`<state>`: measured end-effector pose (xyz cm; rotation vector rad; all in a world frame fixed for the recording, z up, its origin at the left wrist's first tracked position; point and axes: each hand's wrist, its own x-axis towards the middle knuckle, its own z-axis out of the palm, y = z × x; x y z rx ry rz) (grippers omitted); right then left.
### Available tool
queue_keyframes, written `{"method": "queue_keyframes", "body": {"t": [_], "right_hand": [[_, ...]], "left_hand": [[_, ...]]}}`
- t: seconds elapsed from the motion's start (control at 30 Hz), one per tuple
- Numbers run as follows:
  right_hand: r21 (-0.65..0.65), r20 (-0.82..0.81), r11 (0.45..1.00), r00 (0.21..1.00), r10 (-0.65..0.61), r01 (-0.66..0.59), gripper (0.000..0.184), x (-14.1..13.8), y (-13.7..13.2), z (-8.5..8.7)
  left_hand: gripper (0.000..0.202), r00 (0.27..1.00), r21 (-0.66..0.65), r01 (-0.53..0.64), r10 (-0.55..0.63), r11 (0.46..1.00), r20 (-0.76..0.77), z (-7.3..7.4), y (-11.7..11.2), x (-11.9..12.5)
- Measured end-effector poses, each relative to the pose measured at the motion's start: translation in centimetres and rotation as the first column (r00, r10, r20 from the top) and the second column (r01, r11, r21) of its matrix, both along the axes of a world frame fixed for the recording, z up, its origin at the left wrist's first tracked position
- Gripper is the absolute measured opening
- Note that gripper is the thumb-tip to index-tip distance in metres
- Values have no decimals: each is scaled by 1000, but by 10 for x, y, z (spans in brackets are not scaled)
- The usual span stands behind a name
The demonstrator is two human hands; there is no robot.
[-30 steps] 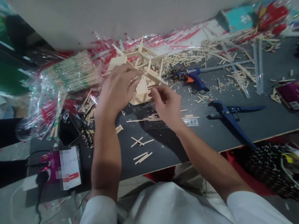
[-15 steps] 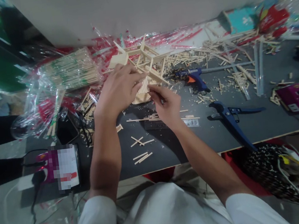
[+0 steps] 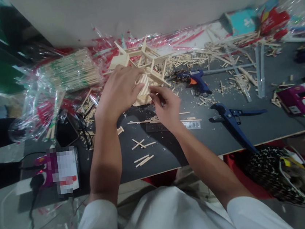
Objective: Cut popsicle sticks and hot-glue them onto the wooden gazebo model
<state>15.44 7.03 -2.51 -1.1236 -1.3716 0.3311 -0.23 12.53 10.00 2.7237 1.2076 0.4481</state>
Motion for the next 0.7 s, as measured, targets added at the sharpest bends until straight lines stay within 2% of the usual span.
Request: {"method": "queue_keyframes", "body": {"t": [0.2,0.27,0.37,0.5,0.6,0.7], "right_hand": [[29,19,998,999,-49,49,15,3,-2,6],[29,63,996,994,-87,86,13,5,-8,14],[62,122,990,983,-133,127,17,13,-22,29],[79,103,960,956,-276,268,26,35,-29,47],[10,50,943,942,-332,332,24,64,-19,53],[-38,68,934,933,-353,355,15,100,-2,49]], "left_hand": [[31,999,-30,-24,23,999,-26,1,-2,4],[30,999,-27,-28,29,999,19,0,-1,4],[25,983,-52,-64,72,997,170,-1,4,0],[5,903,-68,-177,189,982,385,0,9,-8],[14,816,-68,-245,244,967,524,2,13,-14],[19,731,-115,-248,264,962,629,2,15,-21]]}}
